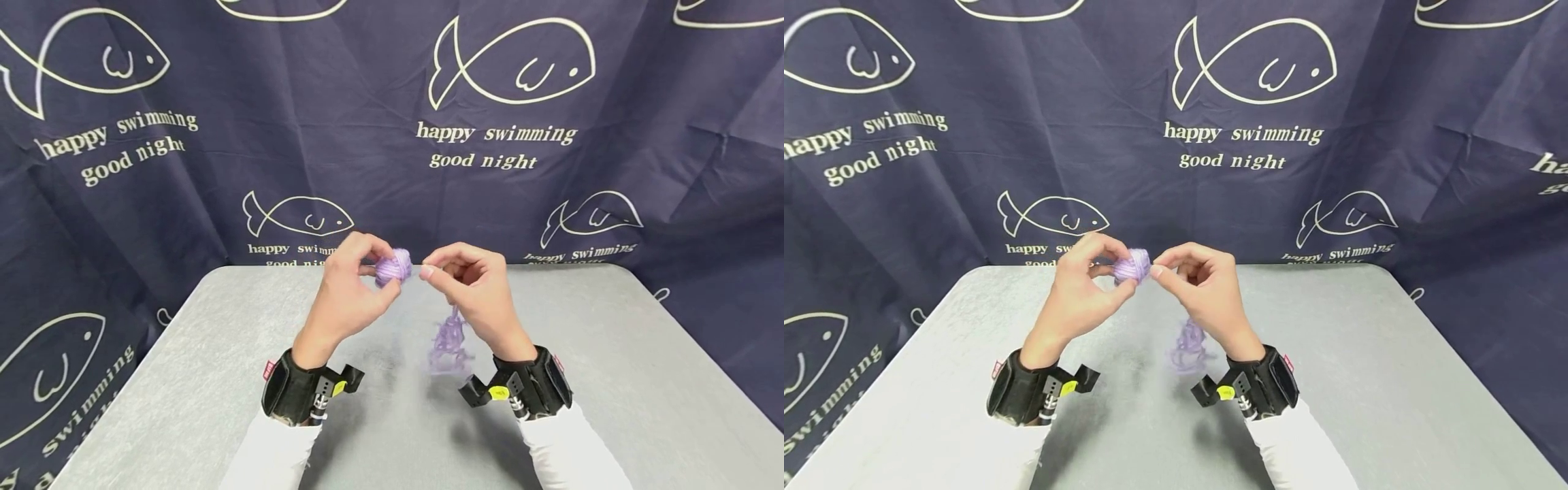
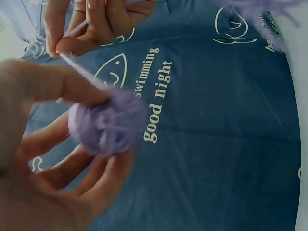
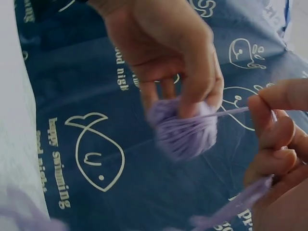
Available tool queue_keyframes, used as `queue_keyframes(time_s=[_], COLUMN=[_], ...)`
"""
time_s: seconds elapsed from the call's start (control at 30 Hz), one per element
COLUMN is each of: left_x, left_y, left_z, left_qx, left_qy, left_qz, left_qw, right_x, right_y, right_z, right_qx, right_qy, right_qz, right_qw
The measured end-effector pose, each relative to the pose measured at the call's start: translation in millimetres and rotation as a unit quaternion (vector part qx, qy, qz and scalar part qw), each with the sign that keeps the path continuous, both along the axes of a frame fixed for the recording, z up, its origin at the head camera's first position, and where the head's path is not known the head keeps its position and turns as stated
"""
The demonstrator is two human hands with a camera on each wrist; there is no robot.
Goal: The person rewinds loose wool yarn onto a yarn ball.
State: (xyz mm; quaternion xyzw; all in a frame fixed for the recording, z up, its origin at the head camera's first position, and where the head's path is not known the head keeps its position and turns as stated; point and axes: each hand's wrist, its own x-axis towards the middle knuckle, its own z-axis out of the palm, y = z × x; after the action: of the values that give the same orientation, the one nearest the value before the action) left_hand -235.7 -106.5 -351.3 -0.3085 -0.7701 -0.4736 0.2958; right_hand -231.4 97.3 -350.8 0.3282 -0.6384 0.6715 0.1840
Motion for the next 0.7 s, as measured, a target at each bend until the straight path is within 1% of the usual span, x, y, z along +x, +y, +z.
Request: queue_keyframes(time_s=[0.1,0.2,0.3,0.4,0.5,0.57,0.63,0.7], left_x=[0.7,2.5,4.1,5.0,6.6,8.3,9.9,11.6], left_y=[-1.5,-2.3,-1.6,-1.3,-1.9,-2.5,-3.1,-3.6], left_z=[-0.6,0.2,1.4,2.1,3.5,5.0,6.6,8.1], left_qx=[-0.064,-0.121,-0.158,-0.179,-0.181,-0.170,-0.145,-0.107], left_qy=[-0.030,-0.061,-0.092,-0.109,-0.125,-0.135,-0.146,-0.156], left_qz=[-0.034,-0.069,-0.108,-0.149,-0.192,-0.219,-0.248,-0.280], left_qw=[0.9969,0.9884,0.9772,0.9664,0.9564,0.9513,0.9467,0.9413], right_x=[-2.2,-4.3,-6.7,-9.3,-11.8,-13.8,-15.9,-18.4], right_y=[0.9,0.8,2.1,4.1,5.6,6.6,7.4,8.1], right_z=[0.7,0.9,0.6,0.0,-0.1,-0.6,-1.5,-2.9], right_qx=[-0.056,-0.109,-0.155,-0.189,-0.213,-0.224,-0.231,-0.230], right_qy=[-0.025,-0.046,-0.064,-0.082,-0.101,-0.111,-0.120,-0.125], right_qz=[0.015,0.030,0.045,0.055,0.056,0.053,0.045,0.034], right_qw=[0.998,0.993,0.985,0.977,0.970,0.967,0.965,0.965])
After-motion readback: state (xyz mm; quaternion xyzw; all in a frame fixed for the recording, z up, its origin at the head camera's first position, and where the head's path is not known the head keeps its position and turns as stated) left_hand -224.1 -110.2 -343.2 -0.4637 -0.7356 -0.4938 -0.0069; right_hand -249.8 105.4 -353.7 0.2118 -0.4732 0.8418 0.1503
